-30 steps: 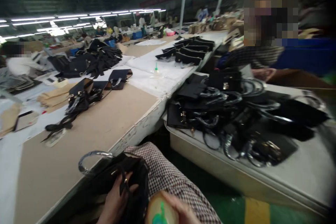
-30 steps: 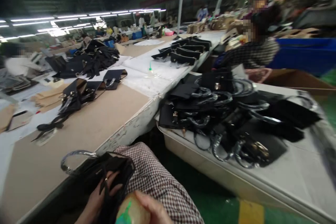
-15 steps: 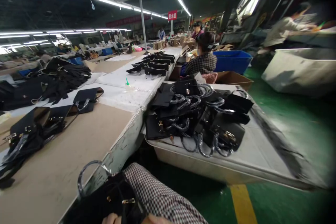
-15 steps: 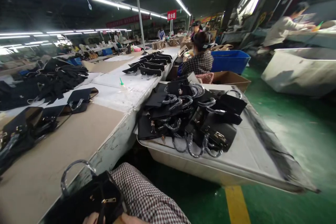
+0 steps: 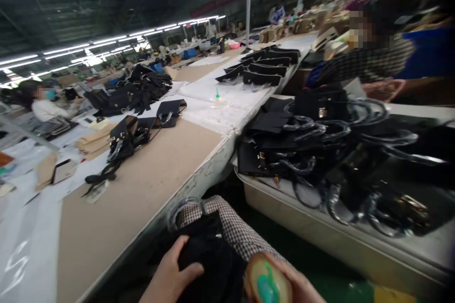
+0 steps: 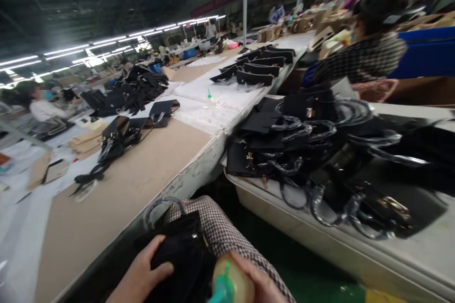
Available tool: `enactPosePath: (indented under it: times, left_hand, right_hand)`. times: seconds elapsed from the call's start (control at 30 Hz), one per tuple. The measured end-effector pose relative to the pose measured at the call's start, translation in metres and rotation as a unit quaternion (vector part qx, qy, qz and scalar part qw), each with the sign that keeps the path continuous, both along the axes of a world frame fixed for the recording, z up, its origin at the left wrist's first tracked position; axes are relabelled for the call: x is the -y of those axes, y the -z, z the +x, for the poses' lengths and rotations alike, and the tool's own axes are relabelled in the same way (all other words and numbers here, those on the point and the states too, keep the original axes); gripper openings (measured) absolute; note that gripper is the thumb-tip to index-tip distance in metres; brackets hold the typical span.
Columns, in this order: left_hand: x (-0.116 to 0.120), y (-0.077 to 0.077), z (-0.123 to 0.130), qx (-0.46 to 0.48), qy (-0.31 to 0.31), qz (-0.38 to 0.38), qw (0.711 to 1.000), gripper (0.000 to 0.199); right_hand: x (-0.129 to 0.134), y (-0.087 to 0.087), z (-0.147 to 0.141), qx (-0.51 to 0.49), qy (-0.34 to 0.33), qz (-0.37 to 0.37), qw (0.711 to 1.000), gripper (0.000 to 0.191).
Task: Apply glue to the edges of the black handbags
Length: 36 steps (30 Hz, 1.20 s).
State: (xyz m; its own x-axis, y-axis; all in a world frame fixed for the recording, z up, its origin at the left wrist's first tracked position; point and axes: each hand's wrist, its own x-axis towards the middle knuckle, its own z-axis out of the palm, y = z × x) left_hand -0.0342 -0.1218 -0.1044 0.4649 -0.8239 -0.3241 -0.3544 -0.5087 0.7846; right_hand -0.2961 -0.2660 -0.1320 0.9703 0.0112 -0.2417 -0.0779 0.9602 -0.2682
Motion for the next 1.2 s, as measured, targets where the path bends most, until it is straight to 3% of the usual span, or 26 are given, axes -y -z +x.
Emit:
enactPosePath:
  times: [0.1, 0.23, 0.33, 0.43, 0.57, 0.63, 0.73, 0.83, 0.93, 1.03, 1.13, 1.2]
  left_hand:
    - [-0.001, -0.002, -0.003, 0.014, 0.036, 0.023, 0.999, 0.021]
    - [-0.006, 0.008, -0.018, 0.08, 0.053, -0.057, 0.994, 0.016]
    - [-0.014, 0.018, -0.022, 0.078, 0.019, -0.102, 0.992, 0.023]
    - [-0.019, 0.016, -0.013, 0.082, -0.072, -0.064, 0.992, 0.033]
    - [-0.014, -0.016, 0.011, 0.018, -0.184, -0.044, 0.982, 0.05]
    - [-0.013, -0.038, 0.023, -0.028, -0.187, -0.078, 0.979, 0.049]
    - [-0.019, -0.067, 0.031, -0.086, -0.179, -0.09, 0.976, 0.053]
    - [-0.029, -0.08, 0.027, -0.112, -0.173, -0.052, 0.977, 0.066]
    - [-0.03, -0.078, 0.015, -0.203, -0.097, -0.047, 0.973, 0.08]
    - [-0.02, -0.068, 0.002, -0.293, -0.066, -0.068, 0.951, 0.074]
    - [-0.011, -0.056, -0.007, -0.263, -0.074, -0.085, 0.958, 0.054]
    - [-0.01, -0.048, -0.006, -0.208, -0.042, -0.1, 0.972, 0.053]
  right_hand:
    - [0.015, 0.015, -0.007, -0.054, 0.011, 0.005, 0.998, 0.066]
    - [0.038, 0.022, -0.001, -0.114, 0.089, -0.037, 0.989, 0.052]
    - [0.05, 0.022, 0.007, -0.092, 0.094, -0.062, 0.989, 0.053]
    - [0.055, 0.022, 0.009, -0.048, 0.055, -0.053, 0.996, 0.057]
    - [0.047, 0.01, 0.008, 0.033, -0.007, 0.004, 0.999, 0.069]
    - [0.041, -0.001, 0.012, 0.07, -0.013, 0.031, 0.997, 0.069]
    - [0.037, -0.02, 0.021, 0.104, 0.028, 0.044, 0.993, 0.065]
    - [0.041, -0.034, 0.028, 0.097, 0.072, 0.026, 0.992, 0.062]
    - [0.043, -0.039, 0.029, 0.056, 0.086, -0.02, 0.994, 0.06]
    - [0.039, -0.04, 0.033, 0.021, 0.065, -0.041, 0.997, 0.066]
    - [0.034, -0.037, 0.041, 0.002, 0.058, -0.047, 0.997, 0.068]
    - [0.034, -0.031, 0.045, -0.019, 0.074, -0.051, 0.996, 0.064]
